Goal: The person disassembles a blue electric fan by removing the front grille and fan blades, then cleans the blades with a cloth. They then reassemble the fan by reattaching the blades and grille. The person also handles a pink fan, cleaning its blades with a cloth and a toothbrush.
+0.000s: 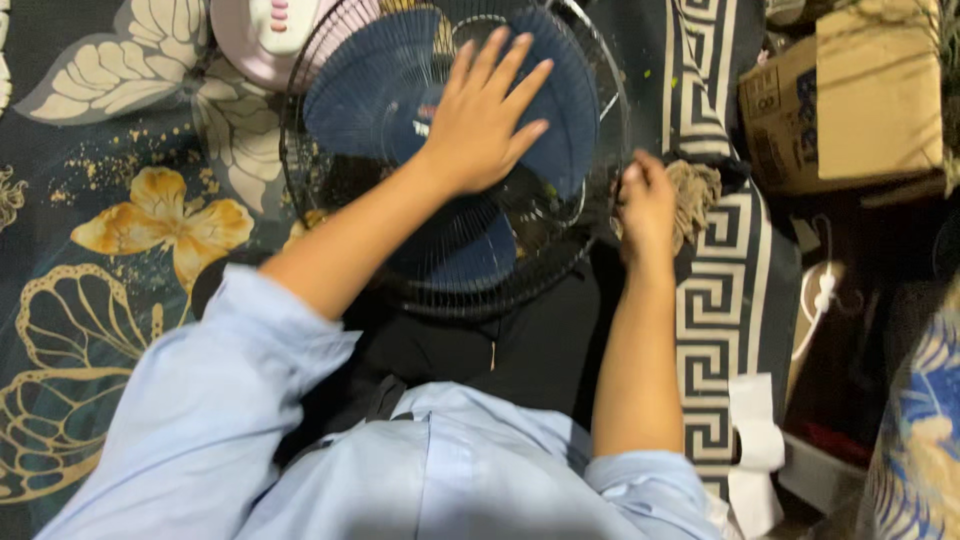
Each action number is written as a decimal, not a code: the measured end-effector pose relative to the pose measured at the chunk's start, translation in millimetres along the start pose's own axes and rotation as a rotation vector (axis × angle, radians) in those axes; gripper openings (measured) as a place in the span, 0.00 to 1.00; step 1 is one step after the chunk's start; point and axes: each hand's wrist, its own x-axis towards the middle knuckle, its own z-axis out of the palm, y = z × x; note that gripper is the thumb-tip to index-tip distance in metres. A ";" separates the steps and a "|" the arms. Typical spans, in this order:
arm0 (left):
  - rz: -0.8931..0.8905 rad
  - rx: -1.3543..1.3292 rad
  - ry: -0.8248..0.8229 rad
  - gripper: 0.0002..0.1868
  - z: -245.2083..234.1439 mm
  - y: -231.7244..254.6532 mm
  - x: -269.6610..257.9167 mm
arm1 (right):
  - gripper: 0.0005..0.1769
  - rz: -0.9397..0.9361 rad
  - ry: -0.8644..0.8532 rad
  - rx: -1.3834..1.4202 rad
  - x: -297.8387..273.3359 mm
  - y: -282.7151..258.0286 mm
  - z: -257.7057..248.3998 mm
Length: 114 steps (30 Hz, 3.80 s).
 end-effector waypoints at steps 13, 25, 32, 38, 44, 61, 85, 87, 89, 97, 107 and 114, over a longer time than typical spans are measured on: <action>-0.333 0.133 0.002 0.36 -25.4 30.6 -144.7 | 0.27 -0.461 -0.309 -0.628 -89.6 -3.4 -28.7; -0.301 0.148 0.038 0.36 -22.0 19.2 -149.4 | 0.26 -0.562 -0.440 -0.684 -41.0 -52.8 -32.4; -0.470 0.153 -0.274 0.44 -53.7 38.3 -112.2 | 0.09 -0.280 0.017 -0.277 -81.5 -18.5 -14.8; -0.224 0.046 -0.010 0.48 -51.6 13.9 -52.5 | 0.13 -0.054 0.246 0.221 -132.7 55.1 50.6; -0.772 0.172 0.178 0.41 -33.5 -114.8 -105.5 | 0.16 -0.123 0.290 -0.049 -118.4 21.4 45.7; -1.285 -1.334 0.619 0.22 -2.8 -181.2 -214.7 | 0.39 -0.399 -0.011 0.451 -36.3 -0.5 34.8; -1.243 -0.861 0.761 0.28 58.7 -217.3 -208.6 | 0.30 -0.235 -0.017 0.127 -39.5 -7.5 42.4; -1.267 -0.756 0.731 0.29 69.9 -195.7 -225.0 | 0.32 -0.157 -0.015 0.117 -43.2 -10.8 39.7; -1.294 -0.804 0.712 0.31 66.2 -161.4 -235.8 | 0.33 -0.195 -0.036 0.089 -43.3 -9.6 38.9; -1.530 -1.868 0.641 0.26 18.1 42.4 -271.1 | 0.32 -0.376 -0.077 0.006 -19.5 14.1 31.3; -1.579 -1.748 0.585 0.12 38.0 48.3 -295.9 | 0.33 -0.436 0.018 -0.131 -16.0 20.4 34.9; -1.653 -1.611 0.668 0.09 53.3 55.1 -290.9 | 0.32 -0.440 0.069 -0.164 -23.9 18.2 40.3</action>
